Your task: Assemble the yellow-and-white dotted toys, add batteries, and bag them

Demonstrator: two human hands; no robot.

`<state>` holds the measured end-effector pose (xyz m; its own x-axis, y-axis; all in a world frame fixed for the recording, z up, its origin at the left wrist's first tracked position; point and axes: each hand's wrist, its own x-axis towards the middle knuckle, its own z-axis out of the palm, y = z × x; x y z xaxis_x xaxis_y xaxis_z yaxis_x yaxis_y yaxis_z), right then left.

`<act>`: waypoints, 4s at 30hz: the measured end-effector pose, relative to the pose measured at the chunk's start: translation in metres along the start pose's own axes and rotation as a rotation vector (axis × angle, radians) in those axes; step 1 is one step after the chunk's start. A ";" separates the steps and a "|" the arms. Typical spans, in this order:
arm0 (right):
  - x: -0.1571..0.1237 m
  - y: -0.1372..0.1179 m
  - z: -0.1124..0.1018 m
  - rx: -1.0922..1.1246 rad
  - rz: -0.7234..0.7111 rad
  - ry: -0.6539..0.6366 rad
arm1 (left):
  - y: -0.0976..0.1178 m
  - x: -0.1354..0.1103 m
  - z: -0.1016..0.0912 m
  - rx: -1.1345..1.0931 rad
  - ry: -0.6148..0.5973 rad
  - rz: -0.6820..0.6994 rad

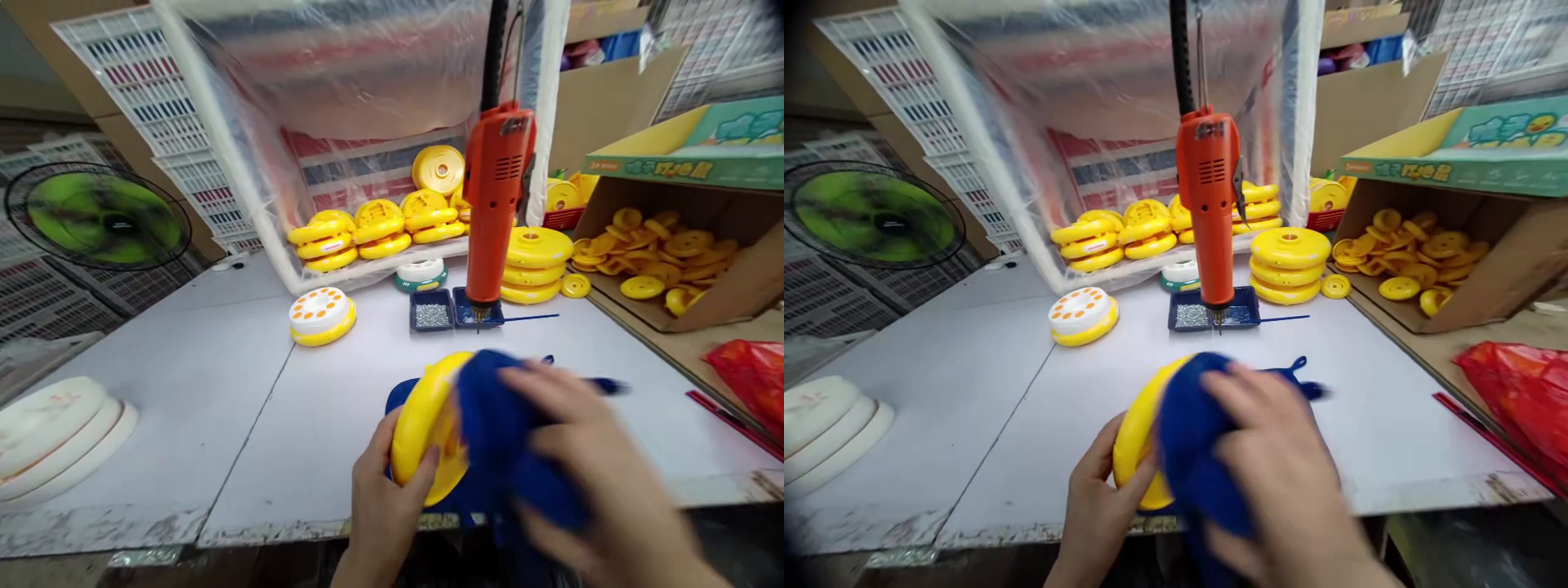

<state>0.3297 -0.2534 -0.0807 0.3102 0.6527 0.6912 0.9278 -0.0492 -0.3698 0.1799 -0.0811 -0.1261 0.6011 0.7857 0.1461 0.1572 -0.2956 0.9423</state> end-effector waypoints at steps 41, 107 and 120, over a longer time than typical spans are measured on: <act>-0.012 -0.012 0.080 0.411 0.331 0.055 | 0.057 0.007 -0.063 0.443 -0.373 0.201; -0.022 0.054 0.064 0.628 0.586 -0.271 | -0.029 0.009 -0.052 -0.763 -0.168 -0.560; -0.006 0.148 0.060 0.016 0.511 -0.338 | -0.061 0.013 -0.012 -0.736 0.119 -0.577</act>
<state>0.4525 -0.2194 -0.1768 0.6296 0.7534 0.1897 0.6752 -0.4098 -0.6134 0.1691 -0.0463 -0.1776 0.4949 0.7659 -0.4105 -0.1535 0.5421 0.8262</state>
